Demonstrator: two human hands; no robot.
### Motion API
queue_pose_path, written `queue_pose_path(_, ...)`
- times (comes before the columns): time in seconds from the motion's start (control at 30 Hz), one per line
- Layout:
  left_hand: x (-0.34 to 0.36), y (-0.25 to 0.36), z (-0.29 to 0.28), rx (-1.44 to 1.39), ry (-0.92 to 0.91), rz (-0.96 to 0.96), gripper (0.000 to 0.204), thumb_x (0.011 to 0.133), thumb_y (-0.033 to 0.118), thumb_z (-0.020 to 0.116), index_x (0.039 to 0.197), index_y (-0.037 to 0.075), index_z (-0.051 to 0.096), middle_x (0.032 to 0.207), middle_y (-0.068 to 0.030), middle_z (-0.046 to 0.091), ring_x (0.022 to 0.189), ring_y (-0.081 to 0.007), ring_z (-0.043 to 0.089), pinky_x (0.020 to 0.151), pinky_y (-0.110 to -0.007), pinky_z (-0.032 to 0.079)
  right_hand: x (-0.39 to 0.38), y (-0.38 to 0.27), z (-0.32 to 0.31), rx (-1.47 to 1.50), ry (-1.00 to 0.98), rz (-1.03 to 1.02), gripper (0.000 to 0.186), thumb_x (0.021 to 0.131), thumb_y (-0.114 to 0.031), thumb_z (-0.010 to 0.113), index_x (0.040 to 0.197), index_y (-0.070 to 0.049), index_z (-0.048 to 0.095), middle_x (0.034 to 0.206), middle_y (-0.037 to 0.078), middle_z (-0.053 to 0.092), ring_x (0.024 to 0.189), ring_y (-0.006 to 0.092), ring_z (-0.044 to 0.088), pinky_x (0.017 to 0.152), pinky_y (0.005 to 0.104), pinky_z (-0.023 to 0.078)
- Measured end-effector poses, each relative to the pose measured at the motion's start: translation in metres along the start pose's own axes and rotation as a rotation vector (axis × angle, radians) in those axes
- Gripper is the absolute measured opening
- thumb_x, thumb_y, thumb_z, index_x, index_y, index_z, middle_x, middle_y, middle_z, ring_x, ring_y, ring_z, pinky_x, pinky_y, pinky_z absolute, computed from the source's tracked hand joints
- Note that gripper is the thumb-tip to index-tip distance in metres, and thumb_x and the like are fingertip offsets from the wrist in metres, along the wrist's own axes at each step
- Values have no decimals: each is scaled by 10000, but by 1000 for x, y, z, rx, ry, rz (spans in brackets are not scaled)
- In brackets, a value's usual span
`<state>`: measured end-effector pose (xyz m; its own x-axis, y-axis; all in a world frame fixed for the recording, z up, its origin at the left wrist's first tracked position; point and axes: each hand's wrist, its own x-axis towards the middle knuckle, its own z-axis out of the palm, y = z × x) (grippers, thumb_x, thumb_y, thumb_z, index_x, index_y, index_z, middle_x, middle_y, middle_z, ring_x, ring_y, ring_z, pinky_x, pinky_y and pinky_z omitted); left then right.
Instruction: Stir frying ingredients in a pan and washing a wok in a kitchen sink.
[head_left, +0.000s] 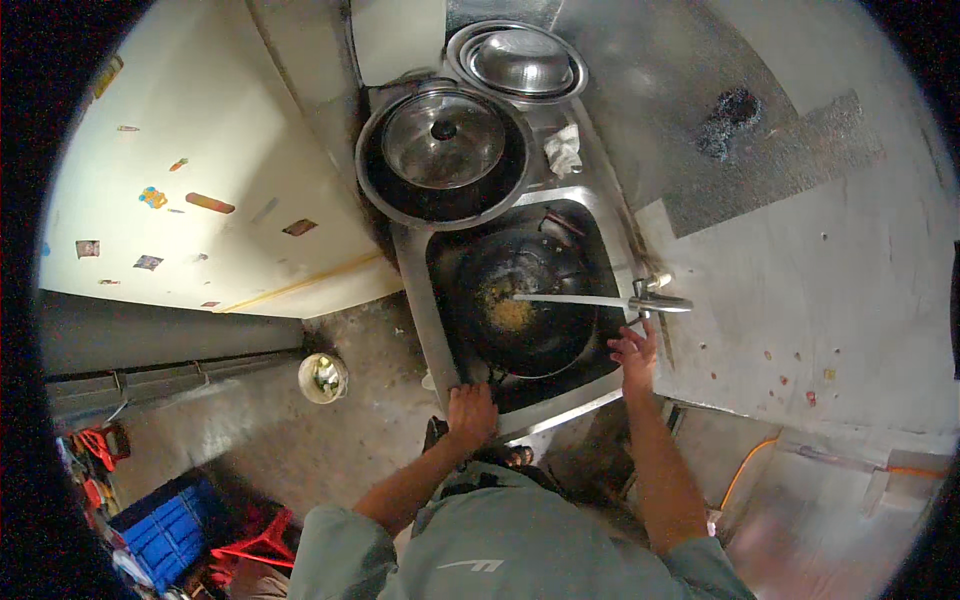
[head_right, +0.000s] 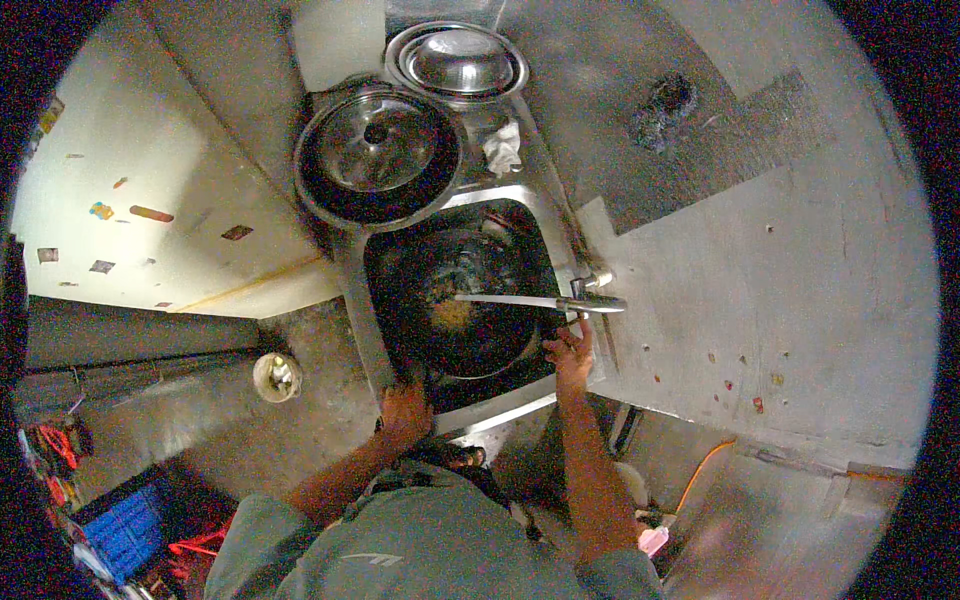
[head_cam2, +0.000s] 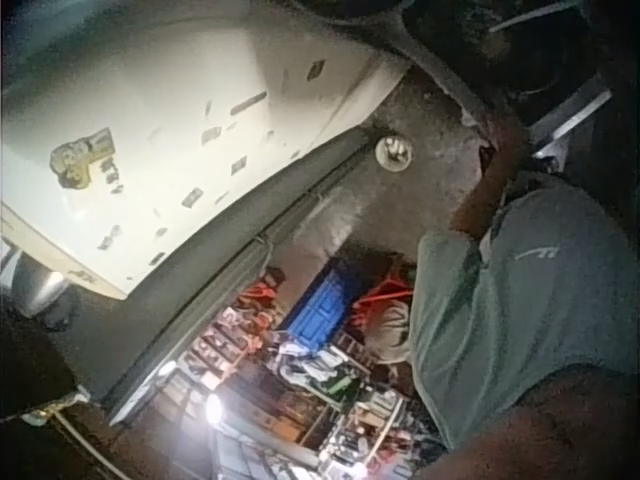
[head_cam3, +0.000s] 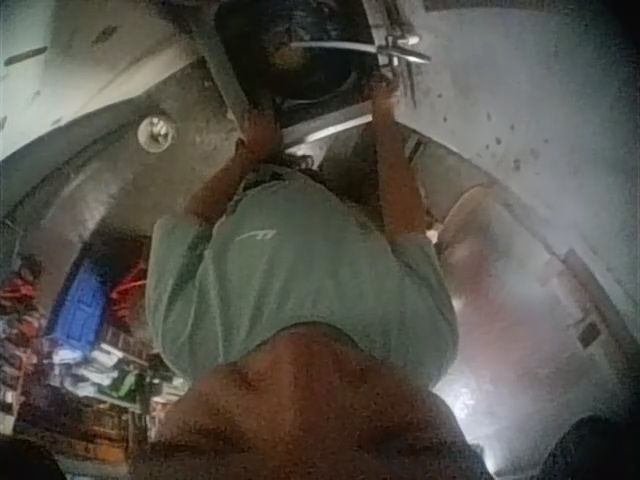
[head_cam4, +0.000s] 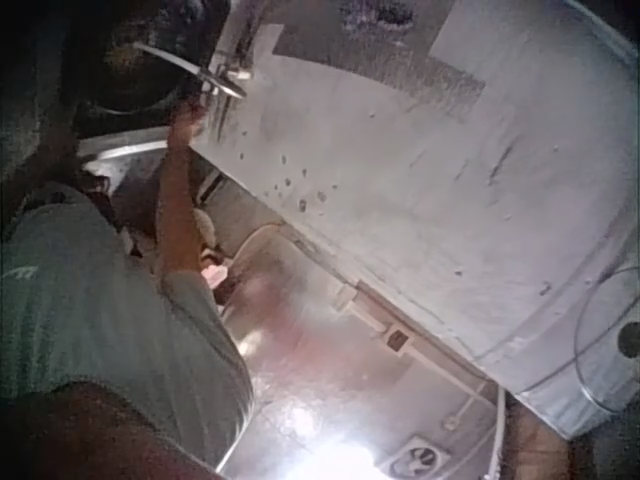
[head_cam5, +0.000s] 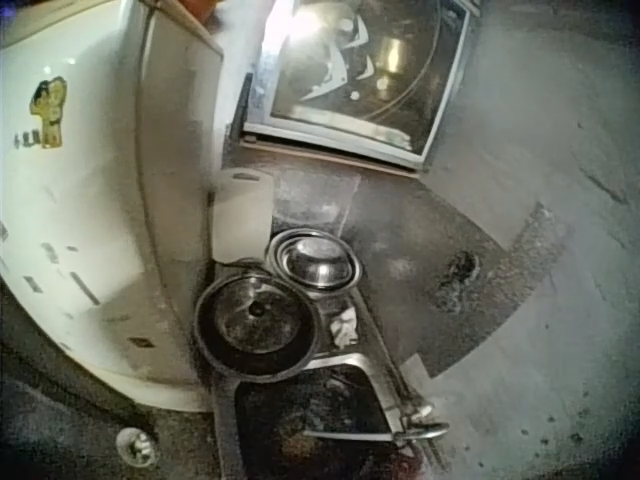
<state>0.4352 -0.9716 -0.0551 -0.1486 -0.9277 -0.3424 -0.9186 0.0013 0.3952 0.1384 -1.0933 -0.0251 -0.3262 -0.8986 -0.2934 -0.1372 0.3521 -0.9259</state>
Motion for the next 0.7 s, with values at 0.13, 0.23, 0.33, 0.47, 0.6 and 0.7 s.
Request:
queue_pose_path(0.13,3,1,-2,-30,-88,-40,362,826,286,625,1059,11,586,1069,-130,636,1047,-290,572,907,-434,406,4,-14,7,279,92,158,593,842,-7,594,1363,-71,318,1111,173,610,868,251,677,663,338,534)
queue_pose_path(0.23,6,-4,13,-8,-98,-22,384,827,276,620,1092,1,579,1082,-143,637,1053,-294,574,913,-429,407,12,-5,-2,457,88,248,457,868,-51,608,1259,-54,372,1103,187,631,885,287,677,673,345,536)
queue_pose_path(0.33,3,-11,38,58,-6,21,413,824,268,618,1124,-12,569,1071,-163,640,1045,-298,580,914,-429,410,19,1,-6,533,51,305,355,880,-64,603,1182,-34,419,1104,191,641,903,312,677,667,343,540)
queue_pose_path(0.47,1,-11,38,57,104,78,430,822,270,611,1135,-21,563,1022,-174,652,1023,-301,593,911,-437,413,26,-2,-15,588,-85,348,259,852,-42,587,1091,-27,489,1076,156,649,901,287,675,677,324,539)
queue_pose_path(0.6,0,-9,34,31,159,85,407,814,263,604,1104,-21,572,994,-162,655,992,-299,600,886,-439,418,28,1,-20,603,-125,337,260,887,-87,575,1137,-40,517,1115,134,641,953,258,656,766,366,543)
queue_pose_path(0.7,3,-6,26,53,122,77,364,800,246,605,1055,-14,584,975,-153,652,961,-297,603,851,-438,424,29,1,-22,572,-135,338,265,899,-90,566,1153,-40,506,1107,132,645,949,246,655,759,352,535)
